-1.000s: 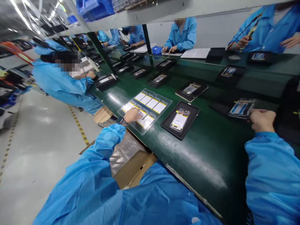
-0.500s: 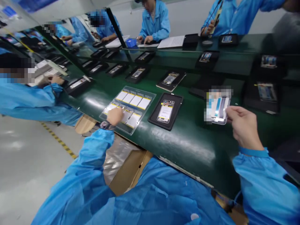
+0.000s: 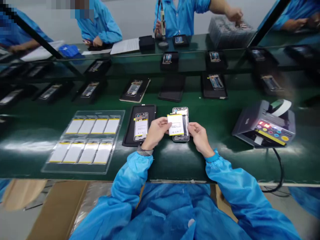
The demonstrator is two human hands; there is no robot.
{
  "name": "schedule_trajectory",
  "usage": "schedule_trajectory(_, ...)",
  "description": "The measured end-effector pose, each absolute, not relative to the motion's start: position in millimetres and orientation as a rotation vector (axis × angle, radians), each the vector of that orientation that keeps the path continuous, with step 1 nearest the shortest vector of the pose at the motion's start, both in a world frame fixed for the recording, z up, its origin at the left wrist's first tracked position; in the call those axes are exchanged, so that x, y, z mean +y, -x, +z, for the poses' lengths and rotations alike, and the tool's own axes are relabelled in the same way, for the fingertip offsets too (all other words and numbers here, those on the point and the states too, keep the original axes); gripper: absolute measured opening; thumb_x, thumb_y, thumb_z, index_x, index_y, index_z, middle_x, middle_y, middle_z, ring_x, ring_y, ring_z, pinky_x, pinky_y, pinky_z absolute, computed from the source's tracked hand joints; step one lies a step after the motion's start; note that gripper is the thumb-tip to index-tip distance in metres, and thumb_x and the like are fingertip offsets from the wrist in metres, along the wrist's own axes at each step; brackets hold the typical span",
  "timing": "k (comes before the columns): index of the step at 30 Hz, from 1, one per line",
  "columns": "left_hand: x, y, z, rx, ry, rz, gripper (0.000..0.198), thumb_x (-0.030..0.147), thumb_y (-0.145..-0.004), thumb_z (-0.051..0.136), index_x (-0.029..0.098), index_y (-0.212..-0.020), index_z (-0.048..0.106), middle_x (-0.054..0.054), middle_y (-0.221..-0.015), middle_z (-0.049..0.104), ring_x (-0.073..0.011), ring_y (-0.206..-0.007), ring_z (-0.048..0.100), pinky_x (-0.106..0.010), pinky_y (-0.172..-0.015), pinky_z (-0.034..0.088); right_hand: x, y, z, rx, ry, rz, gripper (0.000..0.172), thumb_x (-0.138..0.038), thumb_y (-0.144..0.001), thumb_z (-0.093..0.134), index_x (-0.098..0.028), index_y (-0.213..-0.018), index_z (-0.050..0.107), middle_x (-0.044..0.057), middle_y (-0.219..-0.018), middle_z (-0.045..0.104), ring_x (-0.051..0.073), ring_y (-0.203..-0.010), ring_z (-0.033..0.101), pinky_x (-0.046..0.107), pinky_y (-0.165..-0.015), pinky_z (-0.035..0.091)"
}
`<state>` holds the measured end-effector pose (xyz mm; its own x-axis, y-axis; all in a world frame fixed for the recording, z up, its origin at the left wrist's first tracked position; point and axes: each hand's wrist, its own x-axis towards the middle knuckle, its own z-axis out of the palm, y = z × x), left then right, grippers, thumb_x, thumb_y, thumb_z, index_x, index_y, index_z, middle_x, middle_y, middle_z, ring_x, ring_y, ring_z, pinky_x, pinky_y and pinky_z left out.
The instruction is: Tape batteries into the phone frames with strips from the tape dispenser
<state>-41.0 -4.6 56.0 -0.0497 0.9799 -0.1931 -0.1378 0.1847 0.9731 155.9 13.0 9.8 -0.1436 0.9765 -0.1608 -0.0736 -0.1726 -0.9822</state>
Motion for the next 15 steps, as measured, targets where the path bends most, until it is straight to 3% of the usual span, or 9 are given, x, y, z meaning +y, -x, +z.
schedule_trajectory(11, -3, 32, 39, 1.381, -1.007, 1.105, 0.040, 0.038, -0.071, 0.087, 0.016, -0.097, 0.068, -0.005, -0.081, 0.075, -0.0200, -0.071, 0.070, -0.027, -0.053, 0.054, 10, -153, 7, -1.147, 1.175, 1.511, 0.049, -0.068, -0.077, 0.072, -0.025, -0.097, 0.059, 0.004, -0.082, 0.072, 0.022, -0.074, 0.068, 0.035, -0.071, 0.057)
schedule_trajectory(15, -8, 28, 40, 1.558, -1.201, 1.155, 0.030, 0.034, -0.078, 0.082, 0.018, -0.100, 0.071, -0.005, -0.090, 0.074, -0.0159, -0.073, 0.066, -0.025, -0.061, 0.052, 8, -152, 9, -1.100, 1.137, 1.528, 0.049, -0.066, -0.077, 0.075, -0.024, -0.097, 0.059, 0.004, -0.085, 0.074, 0.021, -0.073, 0.069, 0.035, -0.072, 0.059)
